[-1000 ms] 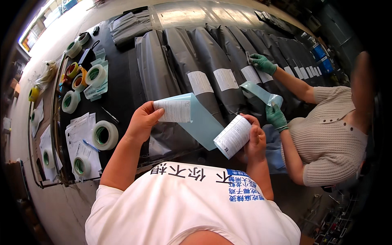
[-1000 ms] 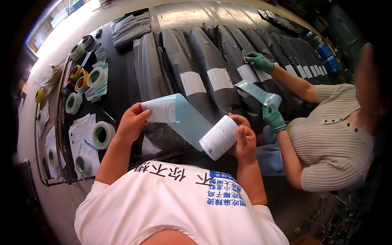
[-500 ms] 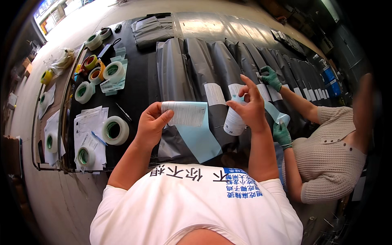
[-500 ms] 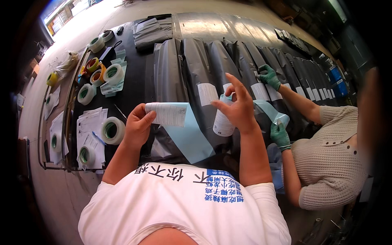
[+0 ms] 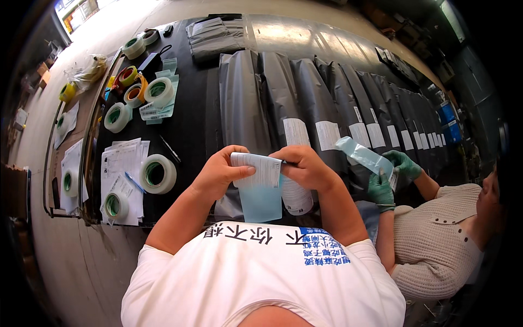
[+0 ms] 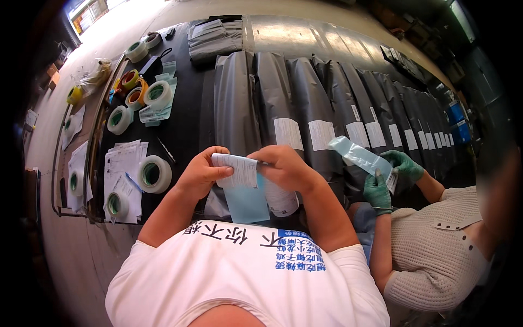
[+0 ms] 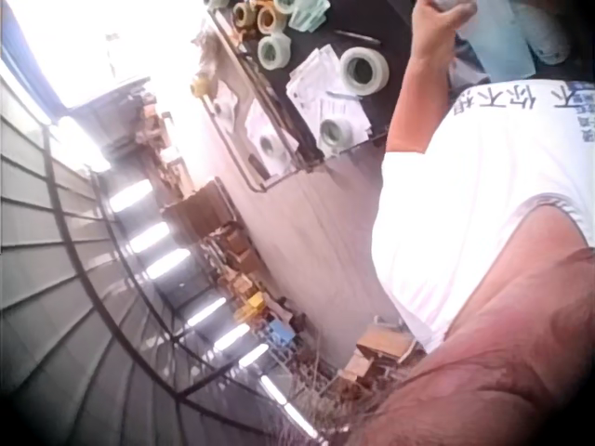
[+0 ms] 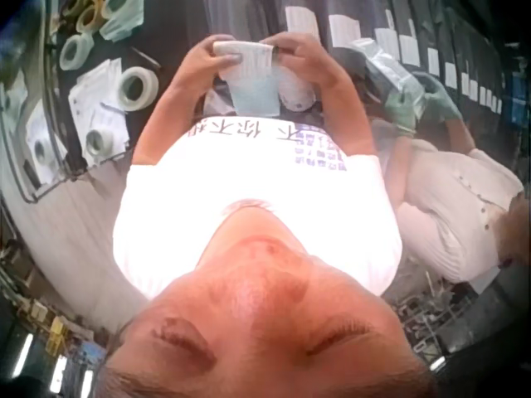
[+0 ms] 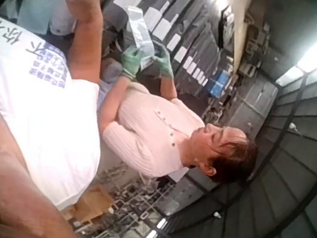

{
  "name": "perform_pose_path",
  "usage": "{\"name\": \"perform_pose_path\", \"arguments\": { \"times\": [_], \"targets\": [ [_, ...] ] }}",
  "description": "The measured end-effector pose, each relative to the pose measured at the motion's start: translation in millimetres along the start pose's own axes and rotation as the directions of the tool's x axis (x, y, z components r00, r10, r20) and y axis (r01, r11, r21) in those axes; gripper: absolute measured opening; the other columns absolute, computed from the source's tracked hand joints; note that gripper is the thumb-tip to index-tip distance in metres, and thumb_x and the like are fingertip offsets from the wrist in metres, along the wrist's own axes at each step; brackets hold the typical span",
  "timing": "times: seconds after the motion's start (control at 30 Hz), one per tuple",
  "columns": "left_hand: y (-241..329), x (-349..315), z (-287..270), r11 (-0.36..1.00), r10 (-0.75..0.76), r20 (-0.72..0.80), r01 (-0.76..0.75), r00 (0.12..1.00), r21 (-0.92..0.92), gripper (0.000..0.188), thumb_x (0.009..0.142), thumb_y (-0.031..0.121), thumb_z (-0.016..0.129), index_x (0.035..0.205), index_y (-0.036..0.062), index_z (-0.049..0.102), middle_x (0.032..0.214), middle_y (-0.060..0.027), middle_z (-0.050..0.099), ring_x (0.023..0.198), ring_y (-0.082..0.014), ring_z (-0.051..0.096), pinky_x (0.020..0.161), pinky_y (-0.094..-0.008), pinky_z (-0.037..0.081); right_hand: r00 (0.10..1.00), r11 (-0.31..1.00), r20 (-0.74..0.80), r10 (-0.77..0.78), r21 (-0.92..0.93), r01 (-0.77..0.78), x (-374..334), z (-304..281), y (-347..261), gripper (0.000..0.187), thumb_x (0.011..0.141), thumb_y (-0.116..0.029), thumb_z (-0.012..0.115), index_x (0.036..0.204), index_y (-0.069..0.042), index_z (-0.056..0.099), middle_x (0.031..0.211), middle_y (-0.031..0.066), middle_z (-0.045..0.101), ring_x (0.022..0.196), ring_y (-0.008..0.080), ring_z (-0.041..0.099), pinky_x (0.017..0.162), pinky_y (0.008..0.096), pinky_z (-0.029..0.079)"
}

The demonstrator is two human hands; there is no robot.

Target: The person peels labels from a roll and sticks them onto wrapped packages by hand, then handles shipping labels, papers, and tape rolls at the workstation.

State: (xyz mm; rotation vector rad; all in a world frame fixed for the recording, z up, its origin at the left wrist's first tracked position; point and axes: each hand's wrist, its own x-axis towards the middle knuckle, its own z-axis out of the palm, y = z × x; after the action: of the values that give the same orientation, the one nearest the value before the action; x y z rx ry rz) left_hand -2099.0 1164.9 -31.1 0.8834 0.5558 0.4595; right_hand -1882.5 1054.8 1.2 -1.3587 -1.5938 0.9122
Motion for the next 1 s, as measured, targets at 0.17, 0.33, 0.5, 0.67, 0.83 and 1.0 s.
{"name": "perform_pose_path", "arguments": {
  "times": [0.17, 0.33, 0.5, 0.67, 0.83, 1.0],
  "targets": [
    [-7, 5, -7, 0.990, 0.028, 0.016, -0.030, 0.999, 0.140, 0.022, 0.077, -0.001, 0.079, 0.093, 0.0042, 0.064, 0.086, -0.0034, 0.064, 0.079, -0.0116, 0.062, 0.074, -0.0275, 0.052, 0.998, 0.930, -0.061, 0.025, 0.367, -0.001, -9, 18, 5, 0.020, 0.083, -0.004, 0.067, 0.101, 0.004, 0.070, 0.088, 0.0074, 0.070, 0.081, 0.0153, 0.064, 0.073, 0.0293, 0.051],
    [-12, 0, 0, 0.971, 0.006, 0.010, -0.009, 1.000, 0.239, 0.024, 0.080, 0.002, 0.078, 0.101, 0.0018, 0.066, 0.086, -0.0037, 0.066, 0.078, -0.0107, 0.063, 0.071, -0.0258, 0.052, 0.927, 0.886, -0.105, 0.360, 0.351, -0.304, -17, 31, 21, 0.022, 0.089, -0.019, 0.070, 0.093, 0.002, 0.070, 0.081, 0.0036, 0.067, 0.074, 0.0082, 0.057, 0.066, 0.0241, 0.046],
    [-16, -5, 1, 0.992, -0.022, -0.004, 0.022, 1.000, 0.125, 0.021, 0.085, 0.008, 0.075, 0.103, -0.0002, 0.067, 0.087, -0.0045, 0.067, 0.080, -0.0103, 0.063, 0.071, -0.0241, 0.052, 0.901, 0.909, -0.156, 0.405, 0.171, -0.379, -22, 34, 24, 0.024, 0.087, -0.022, 0.072, 0.089, 0.003, 0.069, 0.074, 0.0066, 0.066, 0.069, 0.0112, 0.057, 0.063, 0.0263, 0.045],
    [-20, 7, -16, 0.917, 0.293, -0.071, -0.259, 0.954, 0.304, 0.012, 0.089, 0.008, 0.070, 0.098, -0.0007, 0.069, 0.090, -0.0049, 0.068, 0.079, -0.0099, 0.062, 0.071, -0.0250, 0.052, 0.903, 0.916, -0.170, 0.395, -0.008, -0.402, -50, 35, 34, 0.032, 0.078, -0.027, 0.080, 0.087, 0.002, 0.069, 0.072, 0.0109, 0.065, 0.064, 0.0166, 0.058, 0.062, 0.0301, 0.047],
    [9, 70, -39, 0.916, 0.400, -0.244, -0.394, 0.883, 0.075, 0.017, 0.090, 0.010, 0.070, 0.102, -0.0016, 0.067, 0.088, -0.0037, 0.067, 0.076, -0.0093, 0.061, 0.070, -0.0240, 0.050, 0.781, 0.798, -0.173, 0.601, 0.064, -0.600, -125, 36, 26, 0.030, 0.071, -0.020, 0.082, 0.091, 0.000, 0.072, 0.077, 0.0105, 0.069, 0.068, 0.0164, 0.062, 0.067, 0.0284, 0.049],
    [-7, 134, -61, 0.921, 0.260, -0.201, -0.179, 0.944, 0.347, 0.023, 0.090, 0.012, 0.069, 0.107, -0.0020, 0.064, 0.092, -0.0063, 0.068, 0.077, -0.0129, 0.063, 0.071, -0.0261, 0.052, 0.658, 0.696, -0.226, 0.718, 0.221, -0.683, -175, 47, 24, 0.026, 0.073, -0.015, 0.080, 0.092, 0.001, 0.072, 0.079, 0.0079, 0.070, 0.071, 0.0134, 0.063, 0.068, 0.0277, 0.049]
  ]
}}
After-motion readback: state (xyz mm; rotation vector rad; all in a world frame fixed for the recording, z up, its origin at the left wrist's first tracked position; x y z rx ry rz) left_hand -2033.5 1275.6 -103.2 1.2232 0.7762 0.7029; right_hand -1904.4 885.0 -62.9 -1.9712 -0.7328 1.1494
